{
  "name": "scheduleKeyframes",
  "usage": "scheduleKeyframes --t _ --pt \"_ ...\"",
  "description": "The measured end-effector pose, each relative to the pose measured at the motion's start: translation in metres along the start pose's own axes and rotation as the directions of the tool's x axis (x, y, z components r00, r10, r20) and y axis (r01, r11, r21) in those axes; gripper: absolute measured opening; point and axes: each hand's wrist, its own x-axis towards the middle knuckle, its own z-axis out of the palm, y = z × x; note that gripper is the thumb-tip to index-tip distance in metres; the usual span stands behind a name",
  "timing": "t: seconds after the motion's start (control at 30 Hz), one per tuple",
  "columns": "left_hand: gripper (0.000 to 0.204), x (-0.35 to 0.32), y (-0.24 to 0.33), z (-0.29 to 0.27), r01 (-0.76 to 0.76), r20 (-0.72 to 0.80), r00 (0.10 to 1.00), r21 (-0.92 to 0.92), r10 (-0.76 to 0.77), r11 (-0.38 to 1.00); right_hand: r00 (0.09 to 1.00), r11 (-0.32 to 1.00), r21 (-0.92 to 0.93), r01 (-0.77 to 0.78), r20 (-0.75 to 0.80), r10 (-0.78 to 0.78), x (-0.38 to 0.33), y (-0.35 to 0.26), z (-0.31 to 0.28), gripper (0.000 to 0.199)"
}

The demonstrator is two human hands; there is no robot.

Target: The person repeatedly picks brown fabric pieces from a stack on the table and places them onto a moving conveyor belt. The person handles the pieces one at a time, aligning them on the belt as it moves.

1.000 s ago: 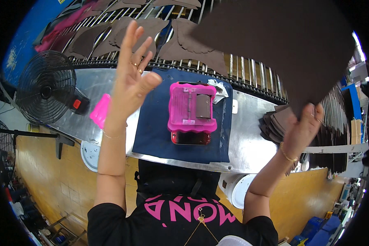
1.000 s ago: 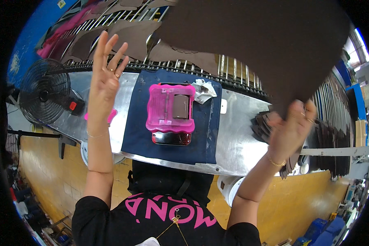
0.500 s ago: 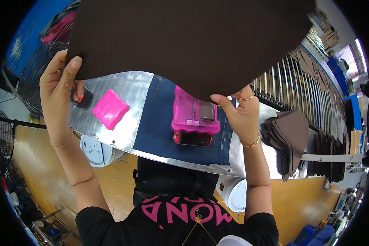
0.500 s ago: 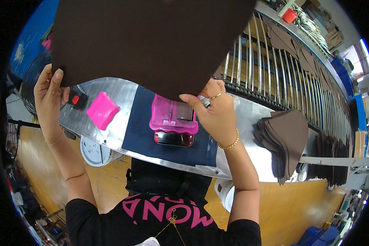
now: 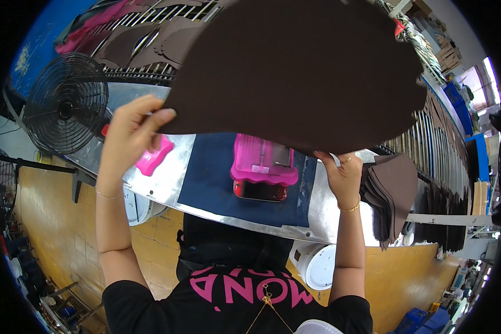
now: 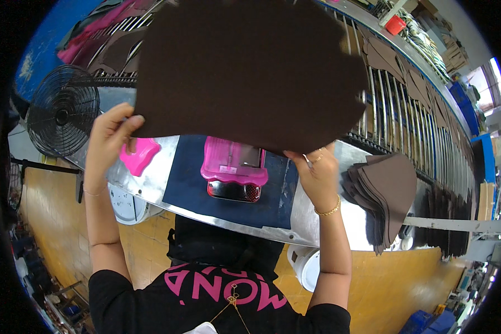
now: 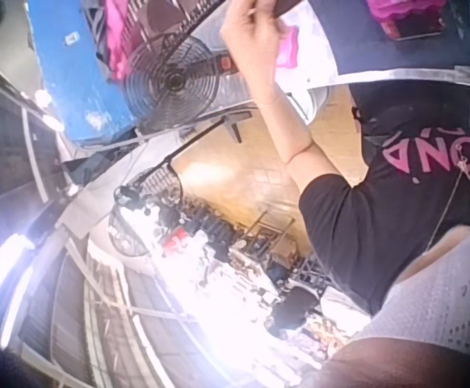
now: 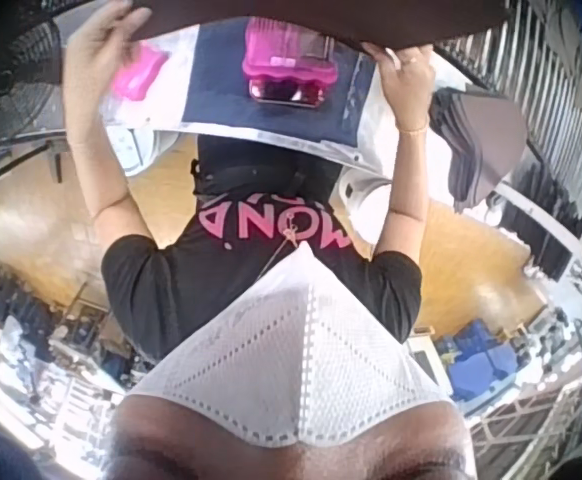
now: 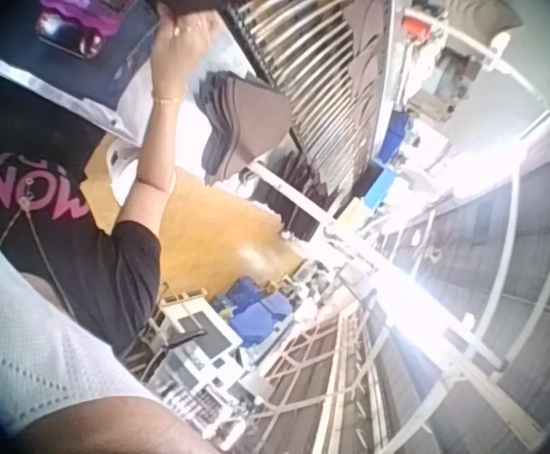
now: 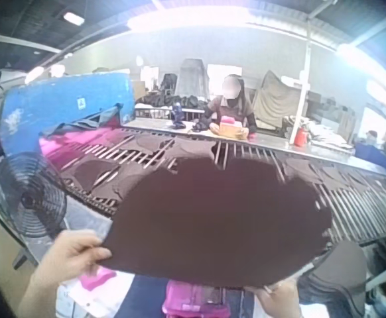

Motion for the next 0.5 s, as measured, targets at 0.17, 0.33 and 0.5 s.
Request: scheduleKeyframes --t 0.17,0.33,0.5 --pt "0.009 0.015 -0.001 0.048 -0.245 0.180 0.963 0.264 0.202 0.933 0.977 0.977 -0.029 -0.213 -0.030 0.212 -0.047 0.036 -0.020 0.012" --pt "0.010 0.028 0.016 0.087 -0.467 0.308 0.868 0.235 0.390 0.852 0.909 0.915 0.209 -0.345 -0.169 0.381 -0.095 0.071 -0.046 0.013" --pt "0.014 0.037 0.031 0.125 -0.620 0.424 0.761 0.254 0.491 0.743 0.813 0.937 0.204 -0.283 -0.468 0.348 -0.094 0.048 -0.103 0.014"
